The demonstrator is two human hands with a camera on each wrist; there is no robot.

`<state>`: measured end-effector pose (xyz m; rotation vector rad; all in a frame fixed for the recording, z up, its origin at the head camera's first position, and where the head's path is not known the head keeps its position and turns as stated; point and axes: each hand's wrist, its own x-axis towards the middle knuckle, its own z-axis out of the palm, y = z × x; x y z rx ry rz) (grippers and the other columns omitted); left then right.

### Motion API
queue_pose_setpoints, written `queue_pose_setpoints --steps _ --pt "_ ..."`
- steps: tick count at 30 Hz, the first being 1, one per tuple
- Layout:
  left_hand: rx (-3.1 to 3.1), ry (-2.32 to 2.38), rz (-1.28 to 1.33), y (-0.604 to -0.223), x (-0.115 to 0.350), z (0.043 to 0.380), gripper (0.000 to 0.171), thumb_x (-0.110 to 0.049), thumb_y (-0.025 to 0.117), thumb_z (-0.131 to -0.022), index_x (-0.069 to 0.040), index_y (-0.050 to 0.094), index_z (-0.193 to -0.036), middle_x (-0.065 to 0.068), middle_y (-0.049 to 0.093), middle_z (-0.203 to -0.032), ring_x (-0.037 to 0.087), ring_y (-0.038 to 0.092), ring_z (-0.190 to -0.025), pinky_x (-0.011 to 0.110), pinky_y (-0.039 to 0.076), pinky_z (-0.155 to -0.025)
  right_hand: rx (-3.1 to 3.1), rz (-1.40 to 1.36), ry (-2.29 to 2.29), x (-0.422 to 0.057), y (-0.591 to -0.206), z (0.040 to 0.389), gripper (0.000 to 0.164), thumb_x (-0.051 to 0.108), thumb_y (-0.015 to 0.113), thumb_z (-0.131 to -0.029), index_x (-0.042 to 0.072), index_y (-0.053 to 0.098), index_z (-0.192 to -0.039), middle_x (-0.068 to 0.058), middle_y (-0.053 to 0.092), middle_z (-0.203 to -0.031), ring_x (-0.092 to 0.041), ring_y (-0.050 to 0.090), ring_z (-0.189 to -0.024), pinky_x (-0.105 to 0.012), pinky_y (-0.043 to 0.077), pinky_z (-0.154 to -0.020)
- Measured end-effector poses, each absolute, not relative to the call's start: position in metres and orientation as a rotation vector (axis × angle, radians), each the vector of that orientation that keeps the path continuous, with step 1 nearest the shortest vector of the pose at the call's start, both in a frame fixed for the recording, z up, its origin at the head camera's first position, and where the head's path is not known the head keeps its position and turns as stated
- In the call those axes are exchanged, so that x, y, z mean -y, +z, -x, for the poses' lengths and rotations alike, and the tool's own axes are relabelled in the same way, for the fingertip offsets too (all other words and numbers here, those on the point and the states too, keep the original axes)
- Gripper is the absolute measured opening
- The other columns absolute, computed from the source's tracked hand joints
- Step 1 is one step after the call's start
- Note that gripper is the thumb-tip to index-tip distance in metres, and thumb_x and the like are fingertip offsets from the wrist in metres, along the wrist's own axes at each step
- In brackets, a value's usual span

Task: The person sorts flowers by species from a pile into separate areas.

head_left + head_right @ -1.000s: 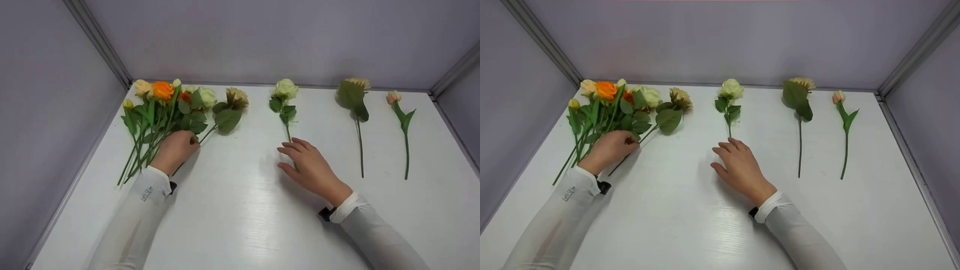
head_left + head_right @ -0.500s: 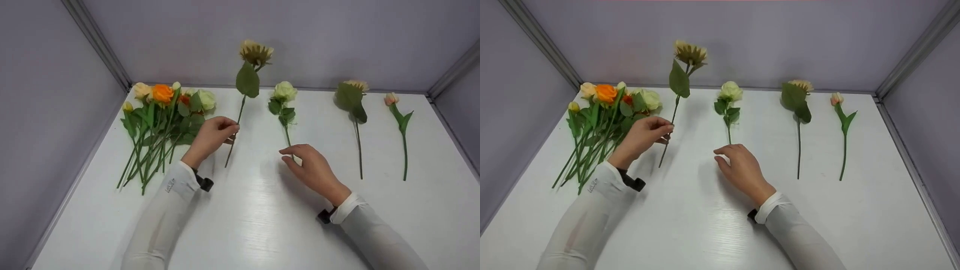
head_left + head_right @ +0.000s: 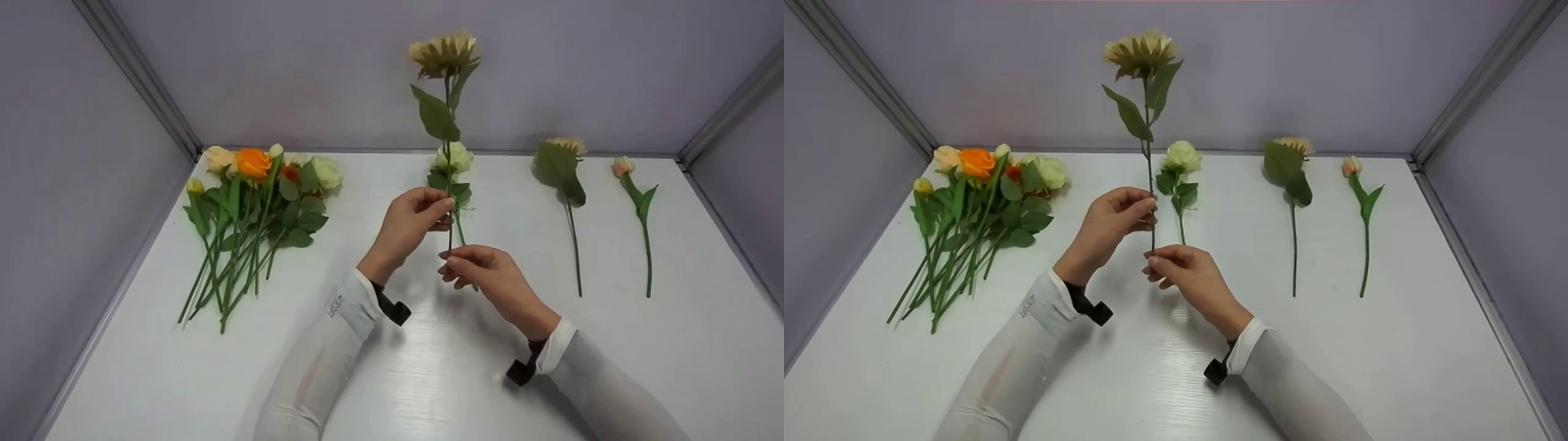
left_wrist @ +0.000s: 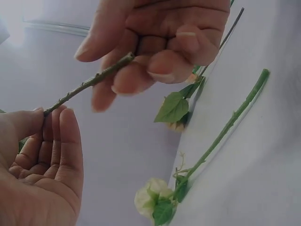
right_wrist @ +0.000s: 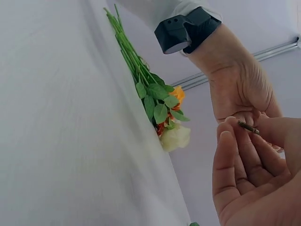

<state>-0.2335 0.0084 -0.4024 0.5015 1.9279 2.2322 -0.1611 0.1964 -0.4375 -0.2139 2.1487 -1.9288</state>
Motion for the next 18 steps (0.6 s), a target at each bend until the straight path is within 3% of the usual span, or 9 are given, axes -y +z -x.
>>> queue_pose_setpoints --steps 5,10,18 --pt "-1.879 2.259 -0.48 -0.408 -0.009 0.233 0.026 -0.02 0.072 -0.099 -0.001 0.07 -0.116 0.024 0.067 -0.111 0.026 0.069 -0.092 0.039 0.06 -0.086 -2.124 0.206 -1.952 -0.195 -0.443 0.162 0.041 0.027 0.076 -0.095 -0.008 0.068 -0.115 -0.016 0.074 -0.098 -0.027 0.071 -0.09 -0.034 0.057 -0.077" --pt "-1.863 2.349 -0.405 -0.406 -0.004 0.238 0.029 -0.023 0.073 -0.098 0.0 0.07 -0.115 0.021 0.068 -0.108 0.025 0.069 -0.091 0.04 0.06 -0.085 -2.168 0.292 -1.823 -0.193 -0.444 0.161 0.031 0.026 0.078 -0.094 -0.002 0.073 -0.106 -0.015 0.075 -0.095 -0.026 0.07 -0.086 -0.035 0.059 -0.075" --pt "-1.788 2.414 -0.28 -0.403 0.003 0.239 0.026 -0.022 0.073 -0.098 -0.001 0.067 -0.113 0.013 0.068 -0.103 0.022 0.068 -0.088 0.039 0.06 -0.083 -2.236 0.343 -1.627 -0.194 -0.441 0.161 0.037 0.034 0.078 -0.094 0.0 0.075 -0.109 -0.01 0.076 -0.093 -0.028 0.07 -0.084 -0.039 0.059 -0.075"
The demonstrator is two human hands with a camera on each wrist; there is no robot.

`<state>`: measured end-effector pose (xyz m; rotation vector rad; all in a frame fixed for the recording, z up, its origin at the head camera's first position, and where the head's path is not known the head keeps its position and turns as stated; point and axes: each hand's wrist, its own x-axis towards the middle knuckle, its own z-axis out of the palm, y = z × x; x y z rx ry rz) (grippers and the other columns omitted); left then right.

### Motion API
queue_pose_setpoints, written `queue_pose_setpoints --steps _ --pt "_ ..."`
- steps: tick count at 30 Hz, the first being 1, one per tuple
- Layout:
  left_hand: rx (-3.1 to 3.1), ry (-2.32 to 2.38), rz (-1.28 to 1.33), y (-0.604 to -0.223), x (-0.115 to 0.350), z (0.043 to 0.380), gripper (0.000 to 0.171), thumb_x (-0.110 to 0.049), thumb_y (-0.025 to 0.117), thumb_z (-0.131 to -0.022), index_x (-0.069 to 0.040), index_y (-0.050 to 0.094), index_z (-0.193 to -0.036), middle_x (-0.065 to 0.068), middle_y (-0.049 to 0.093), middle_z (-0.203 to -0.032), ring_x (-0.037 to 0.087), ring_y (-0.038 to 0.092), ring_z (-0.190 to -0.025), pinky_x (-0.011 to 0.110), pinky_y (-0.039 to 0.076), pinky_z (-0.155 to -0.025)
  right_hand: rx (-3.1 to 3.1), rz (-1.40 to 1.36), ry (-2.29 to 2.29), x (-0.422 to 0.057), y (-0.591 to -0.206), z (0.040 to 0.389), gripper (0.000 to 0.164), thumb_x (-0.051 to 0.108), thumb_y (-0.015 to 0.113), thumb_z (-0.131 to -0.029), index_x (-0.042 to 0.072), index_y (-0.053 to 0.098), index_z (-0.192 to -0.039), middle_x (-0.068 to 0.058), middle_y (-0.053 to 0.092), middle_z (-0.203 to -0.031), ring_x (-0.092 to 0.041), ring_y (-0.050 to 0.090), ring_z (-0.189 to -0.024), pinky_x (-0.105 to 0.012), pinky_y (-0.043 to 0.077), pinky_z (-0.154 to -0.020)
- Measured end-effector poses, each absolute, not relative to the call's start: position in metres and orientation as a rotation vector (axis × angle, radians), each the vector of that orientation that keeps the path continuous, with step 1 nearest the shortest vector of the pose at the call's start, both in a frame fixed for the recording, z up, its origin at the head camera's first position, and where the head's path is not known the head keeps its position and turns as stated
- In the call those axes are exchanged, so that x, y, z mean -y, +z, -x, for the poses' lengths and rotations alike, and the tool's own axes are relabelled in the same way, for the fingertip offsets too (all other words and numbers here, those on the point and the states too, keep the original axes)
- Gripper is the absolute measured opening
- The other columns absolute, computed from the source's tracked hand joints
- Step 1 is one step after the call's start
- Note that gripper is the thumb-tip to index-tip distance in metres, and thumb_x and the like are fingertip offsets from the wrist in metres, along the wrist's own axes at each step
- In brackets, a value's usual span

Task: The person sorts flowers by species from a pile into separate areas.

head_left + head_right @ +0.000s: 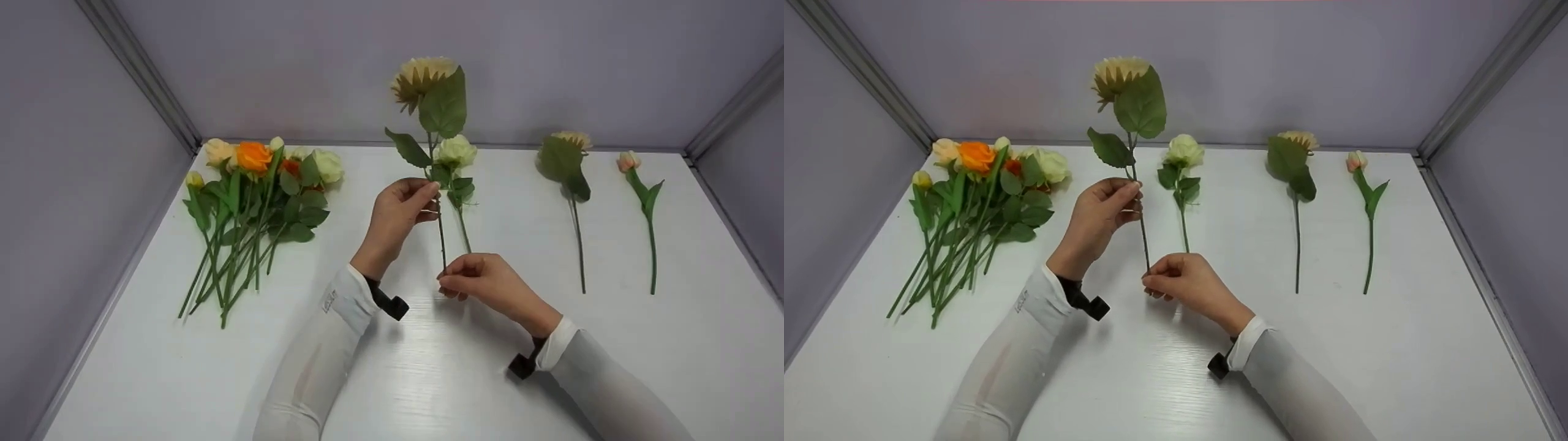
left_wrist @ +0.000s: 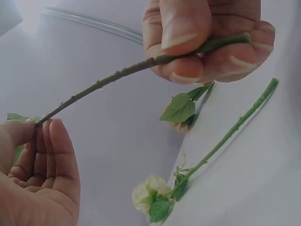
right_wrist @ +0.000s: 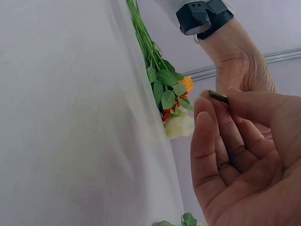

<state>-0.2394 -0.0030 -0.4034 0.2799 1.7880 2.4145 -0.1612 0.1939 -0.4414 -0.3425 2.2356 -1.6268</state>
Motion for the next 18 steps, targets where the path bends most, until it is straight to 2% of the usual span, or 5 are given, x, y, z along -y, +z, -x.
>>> queue_pose_setpoints --steps 4,10,13,18 --pt "-1.814 2.393 -0.328 -0.405 -0.001 0.237 0.026 -0.021 0.072 -0.099 0.0 0.066 -0.113 0.017 0.067 -0.105 0.023 0.069 -0.089 0.039 0.06 -0.083 -2.271 0.321 -1.716 -0.199 -0.436 0.163 0.038 0.035 0.075 -0.096 0.0 0.074 -0.112 -0.011 0.075 -0.096 -0.029 0.07 -0.087 -0.036 0.058 -0.073" --pt "-1.817 2.367 -0.407 -0.411 -0.013 0.231 0.024 -0.018 0.073 -0.098 0.001 0.065 -0.112 0.018 0.067 -0.104 0.027 0.07 -0.092 0.042 0.06 -0.085 -2.28 0.212 -1.88 -0.207 -0.431 0.165 0.031 0.032 0.077 -0.095 0.004 0.075 -0.109 -0.016 0.073 -0.097 -0.028 0.069 -0.085 -0.038 0.058 -0.07" --pt "-1.812 2.357 -0.43 -0.414 -0.017 0.228 0.024 -0.017 0.073 -0.098 0.001 0.065 -0.111 0.019 0.067 -0.105 0.028 0.07 -0.093 0.042 0.06 -0.085 -2.296 0.204 -1.916 -0.211 -0.428 0.166 0.033 0.031 0.077 -0.095 0.003 0.074 -0.109 -0.018 0.072 -0.097 -0.028 0.068 -0.084 -0.036 0.058 -0.07" --pt "-1.924 2.22 -0.515 -0.413 -0.018 0.223 0.028 -0.022 0.071 -0.1 -0.005 0.066 -0.122 0.01 0.068 -0.111 0.026 0.07 -0.098 0.038 0.06 -0.086 -2.408 0.154 -1.87 -0.224 -0.421 0.173 0.033 0.03 0.075 -0.096 0.001 0.072 -0.11 -0.018 0.072 -0.096 -0.026 0.069 -0.082 -0.032 0.059 -0.071"
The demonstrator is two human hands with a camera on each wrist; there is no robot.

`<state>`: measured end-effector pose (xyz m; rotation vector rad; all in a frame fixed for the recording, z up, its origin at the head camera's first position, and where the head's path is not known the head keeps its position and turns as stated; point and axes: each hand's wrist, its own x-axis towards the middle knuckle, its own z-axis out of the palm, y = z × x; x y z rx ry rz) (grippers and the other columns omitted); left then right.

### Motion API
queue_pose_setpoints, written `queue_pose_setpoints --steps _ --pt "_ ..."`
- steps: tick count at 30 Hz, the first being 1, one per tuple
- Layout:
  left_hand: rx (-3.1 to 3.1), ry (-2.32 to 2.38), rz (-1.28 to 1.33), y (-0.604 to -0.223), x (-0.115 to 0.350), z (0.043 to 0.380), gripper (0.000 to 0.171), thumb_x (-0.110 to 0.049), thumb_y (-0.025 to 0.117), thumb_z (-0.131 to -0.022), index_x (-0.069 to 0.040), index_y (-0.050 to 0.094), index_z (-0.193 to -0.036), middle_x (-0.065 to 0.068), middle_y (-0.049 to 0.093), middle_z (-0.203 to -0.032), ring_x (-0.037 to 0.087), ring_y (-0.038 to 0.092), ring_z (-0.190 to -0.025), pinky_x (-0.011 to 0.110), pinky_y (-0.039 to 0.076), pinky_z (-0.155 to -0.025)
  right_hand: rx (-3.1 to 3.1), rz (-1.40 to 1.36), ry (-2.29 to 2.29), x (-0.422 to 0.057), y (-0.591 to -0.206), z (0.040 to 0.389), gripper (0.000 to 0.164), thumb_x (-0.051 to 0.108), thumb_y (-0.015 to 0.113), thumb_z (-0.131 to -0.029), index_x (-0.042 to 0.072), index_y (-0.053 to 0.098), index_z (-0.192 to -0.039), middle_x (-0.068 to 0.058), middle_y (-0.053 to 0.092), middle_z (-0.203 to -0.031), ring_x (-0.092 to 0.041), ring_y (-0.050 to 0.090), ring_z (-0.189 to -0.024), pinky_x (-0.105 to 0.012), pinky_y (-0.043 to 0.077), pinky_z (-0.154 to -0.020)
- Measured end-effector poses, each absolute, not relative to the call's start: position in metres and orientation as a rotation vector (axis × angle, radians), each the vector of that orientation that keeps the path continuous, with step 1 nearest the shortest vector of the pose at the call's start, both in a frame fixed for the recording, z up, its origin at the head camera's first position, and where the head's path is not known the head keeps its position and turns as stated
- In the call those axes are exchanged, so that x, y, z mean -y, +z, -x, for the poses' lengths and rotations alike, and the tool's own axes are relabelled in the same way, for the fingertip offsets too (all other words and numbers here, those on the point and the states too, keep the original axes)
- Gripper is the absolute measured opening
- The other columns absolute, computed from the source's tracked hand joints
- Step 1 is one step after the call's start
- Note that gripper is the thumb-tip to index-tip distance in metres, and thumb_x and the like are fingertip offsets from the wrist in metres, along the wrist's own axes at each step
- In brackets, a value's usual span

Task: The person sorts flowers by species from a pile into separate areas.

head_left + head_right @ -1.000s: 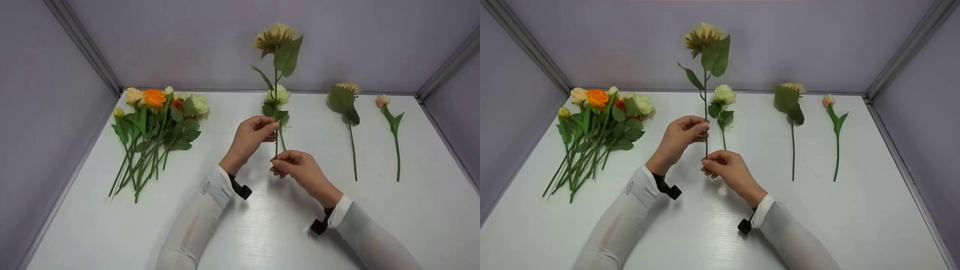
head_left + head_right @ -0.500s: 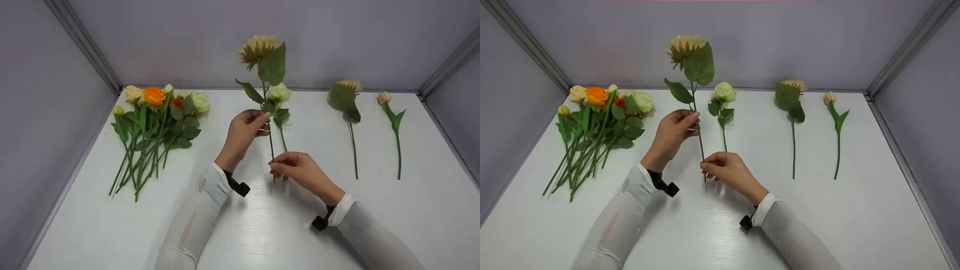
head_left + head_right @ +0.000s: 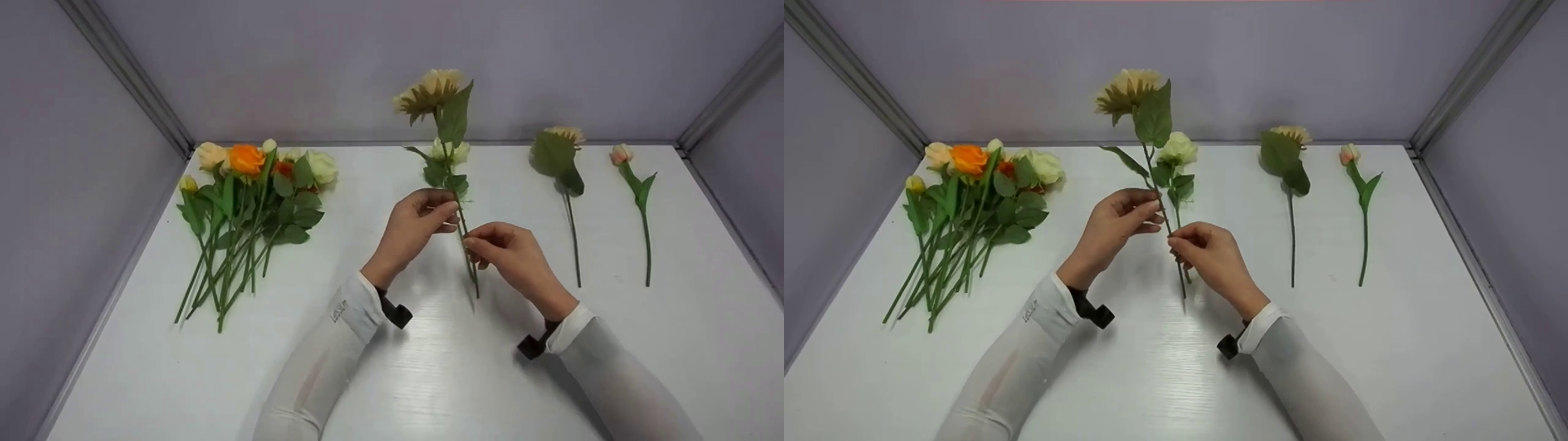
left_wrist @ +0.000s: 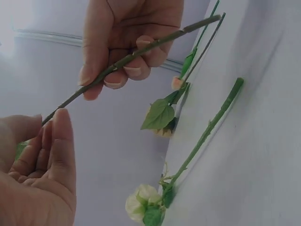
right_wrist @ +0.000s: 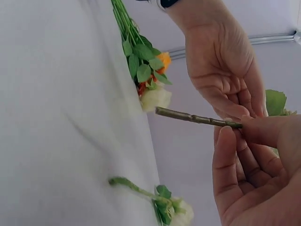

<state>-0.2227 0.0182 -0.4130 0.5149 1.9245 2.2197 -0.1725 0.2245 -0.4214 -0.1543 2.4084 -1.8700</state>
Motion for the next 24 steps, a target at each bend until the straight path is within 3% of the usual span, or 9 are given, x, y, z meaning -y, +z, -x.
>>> queue_pose_setpoints --steps 6,14,24 --pt "-2.563 1.529 -0.879 -0.407 -0.019 0.212 0.042 -0.038 0.06 -0.105 -0.017 0.06 -0.141 -0.003 0.063 -0.131 0.011 0.061 -0.115 0.03 0.053 -0.094 -2.692 0.036 -1.597 -0.262 -0.412 0.189 0.035 0.031 0.071 -0.099 0.0 0.072 -0.115 -0.02 0.072 -0.1 -0.023 0.07 -0.081 -0.03 0.059 -0.071" --pt "-2.819 0.723 -1.491 -0.407 -0.033 0.196 0.05 -0.038 0.059 -0.105 -0.015 0.053 -0.149 0.003 0.054 -0.146 0.019 0.05 -0.135 0.032 0.042 -0.11 -2.952 -0.168 -1.1 -0.316 -0.416 0.199 0.028 0.026 0.063 -0.102 0.002 0.072 -0.113 -0.014 0.072 -0.092 -0.024 0.066 -0.075 -0.033 0.052 -0.061" --pt "-2.749 0.627 -1.532 -0.411 -0.039 0.193 0.049 -0.037 0.061 -0.104 -0.015 0.055 -0.148 0.003 0.056 -0.146 0.018 0.052 -0.133 0.031 0.041 -0.11 -2.991 -0.222 -0.871 -0.334 -0.427 0.202 0.027 0.017 0.056 -0.101 -0.004 0.072 -0.107 -0.017 0.069 -0.089 -0.027 0.061 -0.071 -0.037 0.048 -0.059"
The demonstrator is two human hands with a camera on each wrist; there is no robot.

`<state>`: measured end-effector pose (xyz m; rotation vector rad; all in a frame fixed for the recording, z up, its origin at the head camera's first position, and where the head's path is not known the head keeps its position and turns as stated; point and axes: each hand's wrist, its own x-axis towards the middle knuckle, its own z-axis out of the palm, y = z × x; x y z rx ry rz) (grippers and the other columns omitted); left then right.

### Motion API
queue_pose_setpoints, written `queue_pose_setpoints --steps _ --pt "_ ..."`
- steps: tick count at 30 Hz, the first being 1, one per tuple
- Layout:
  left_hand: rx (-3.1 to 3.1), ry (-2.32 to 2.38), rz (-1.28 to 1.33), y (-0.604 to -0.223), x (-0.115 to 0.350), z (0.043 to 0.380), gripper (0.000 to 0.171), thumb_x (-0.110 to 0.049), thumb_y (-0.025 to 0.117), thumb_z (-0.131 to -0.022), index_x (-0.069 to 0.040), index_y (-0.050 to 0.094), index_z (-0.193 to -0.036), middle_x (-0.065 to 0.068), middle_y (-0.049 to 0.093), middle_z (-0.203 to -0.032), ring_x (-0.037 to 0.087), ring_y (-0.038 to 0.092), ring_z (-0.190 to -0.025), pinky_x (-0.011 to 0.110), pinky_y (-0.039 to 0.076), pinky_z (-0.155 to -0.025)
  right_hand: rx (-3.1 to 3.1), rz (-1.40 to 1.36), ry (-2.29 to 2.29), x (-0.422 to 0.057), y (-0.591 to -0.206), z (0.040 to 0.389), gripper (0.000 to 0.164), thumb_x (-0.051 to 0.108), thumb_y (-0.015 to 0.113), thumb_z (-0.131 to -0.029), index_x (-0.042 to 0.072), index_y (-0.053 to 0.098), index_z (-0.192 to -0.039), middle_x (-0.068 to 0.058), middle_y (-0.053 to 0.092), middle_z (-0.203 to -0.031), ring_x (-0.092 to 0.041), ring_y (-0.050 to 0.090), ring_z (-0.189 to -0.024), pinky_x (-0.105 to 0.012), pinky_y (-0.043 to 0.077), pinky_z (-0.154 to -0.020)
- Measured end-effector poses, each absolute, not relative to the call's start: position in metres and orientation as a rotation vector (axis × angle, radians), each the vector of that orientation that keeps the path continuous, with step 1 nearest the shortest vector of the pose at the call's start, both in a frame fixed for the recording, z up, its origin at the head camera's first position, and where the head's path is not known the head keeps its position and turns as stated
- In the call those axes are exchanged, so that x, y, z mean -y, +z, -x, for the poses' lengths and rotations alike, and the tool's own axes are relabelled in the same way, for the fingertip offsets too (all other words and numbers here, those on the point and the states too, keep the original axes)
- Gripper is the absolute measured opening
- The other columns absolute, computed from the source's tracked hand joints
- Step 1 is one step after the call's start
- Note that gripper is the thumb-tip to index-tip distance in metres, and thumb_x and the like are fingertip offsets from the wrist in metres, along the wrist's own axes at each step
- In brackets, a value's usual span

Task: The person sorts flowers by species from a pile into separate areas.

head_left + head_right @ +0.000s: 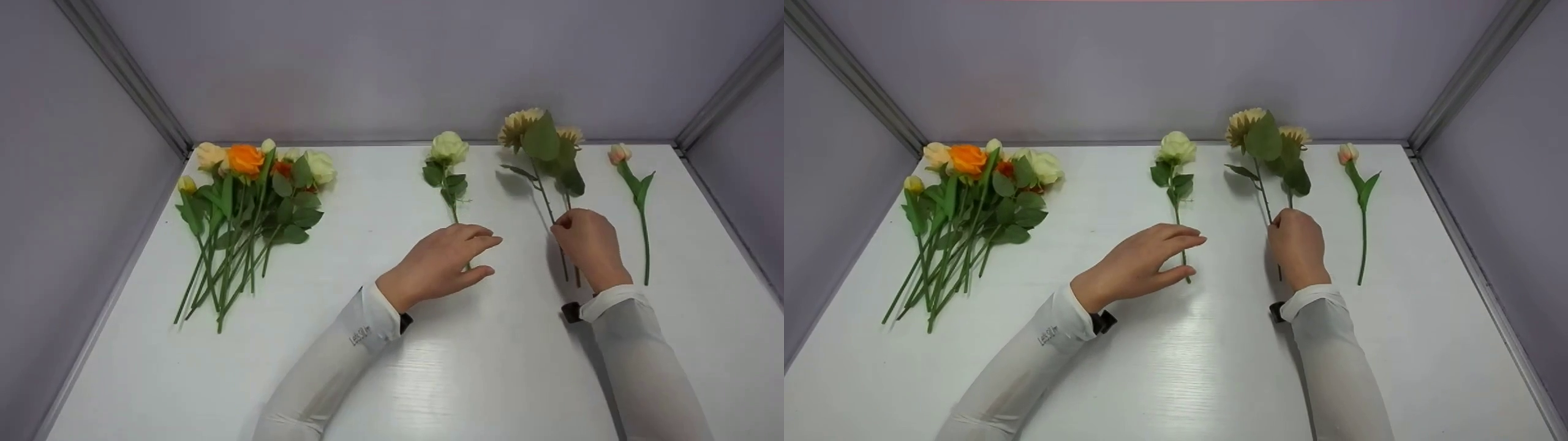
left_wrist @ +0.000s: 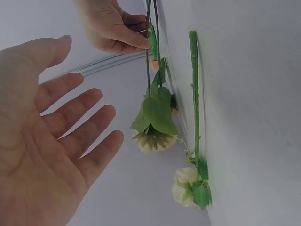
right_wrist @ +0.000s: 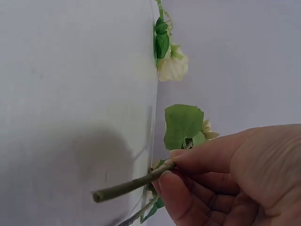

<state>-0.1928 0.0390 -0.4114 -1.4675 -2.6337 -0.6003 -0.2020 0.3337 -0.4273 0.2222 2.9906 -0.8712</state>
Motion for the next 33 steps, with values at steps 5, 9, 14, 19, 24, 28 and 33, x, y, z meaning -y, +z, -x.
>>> queue_pose_setpoints --steps 5,9,14,19,24,28,33 --pt "2.665 -0.601 1.468 -0.414 -0.038 0.194 0.049 -0.037 0.061 -0.105 -0.015 0.054 -0.149 0.003 0.055 -0.147 0.018 0.051 -0.135 0.032 0.041 -0.111 -3.031 -0.21 -0.799 -0.338 -0.434 0.203 0.024 0.012 0.055 -0.098 -0.007 0.071 -0.103 -0.023 0.069 -0.096 -0.033 0.061 -0.077 -0.043 0.049 -0.064" --pt "2.691 -0.605 1.467 -0.415 -0.038 0.195 0.05 -0.037 0.06 -0.105 -0.016 0.053 -0.15 0.003 0.054 -0.148 0.019 0.05 -0.136 0.033 0.04 -0.111 -3.033 -0.222 -0.778 -0.34 -0.438 0.204 0.023 0.011 0.055 -0.098 -0.007 0.068 -0.105 -0.025 0.069 -0.099 -0.036 0.061 -0.082 -0.046 0.05 -0.068" --pt "2.704 -0.599 1.468 -0.415 -0.038 0.195 0.05 -0.038 0.06 -0.105 -0.017 0.053 -0.15 0.002 0.053 -0.149 0.019 0.049 -0.137 0.033 0.039 -0.113 -3.028 -0.235 -0.79 -0.342 -0.439 0.204 0.022 0.01 0.056 -0.097 -0.007 0.066 -0.106 -0.025 0.068 -0.099 -0.037 0.059 -0.084 -0.047 0.049 -0.069" --pt "2.71 -0.586 1.469 -0.415 -0.037 0.196 0.05 -0.038 0.059 -0.105 -0.017 0.052 -0.15 0.003 0.053 -0.149 0.019 0.049 -0.137 0.033 0.039 -0.112 -3.025 -0.206 -0.791 -0.342 -0.436 0.204 0.023 0.012 0.058 -0.097 -0.007 0.065 -0.107 -0.025 0.067 -0.099 -0.038 0.06 -0.084 -0.048 0.049 -0.07" --pt "2.738 -0.574 1.449 -0.414 -0.035 0.197 0.051 -0.039 0.059 -0.105 -0.017 0.052 -0.151 0.003 0.052 -0.15 0.019 0.048 -0.138 0.034 0.039 -0.113 -2.99 -0.229 -0.797 -0.341 -0.43 0.204 0.03 0.018 0.059 -0.101 -0.007 0.062 -0.117 -0.027 0.066 -0.106 -0.038 0.061 -0.086 -0.048 0.049 -0.071" --pt "2.751 -0.564 1.433 -0.414 -0.034 0.199 0.051 -0.038 0.059 -0.105 -0.016 0.051 -0.151 0.004 0.052 -0.15 0.02 0.048 -0.138 0.034 0.038 -0.114 -3.022 -0.22 -0.788 -0.338 -0.425 0.202 0.037 0.023 0.059 -0.103 -0.008 0.06 -0.123 -0.028 0.066 -0.108 -0.039 0.062 -0.088 -0.05 0.05 -0.073" --pt "2.764 -0.558 1.339 -0.418 -0.027 0.206 0.049 -0.038 0.059 -0.105 -0.016 0.054 -0.149 0.003 0.054 -0.147 0.021 0.051 -0.135 0.035 0.042 -0.11 -3.101 -0.152 -0.757 -0.327 -0.42 0.2 0.046 0.029 0.058 -0.104 -0.009 0.059 -0.129 -0.03 0.063 -0.118 -0.046 0.061 -0.102 -0.059 0.049 -0.083"
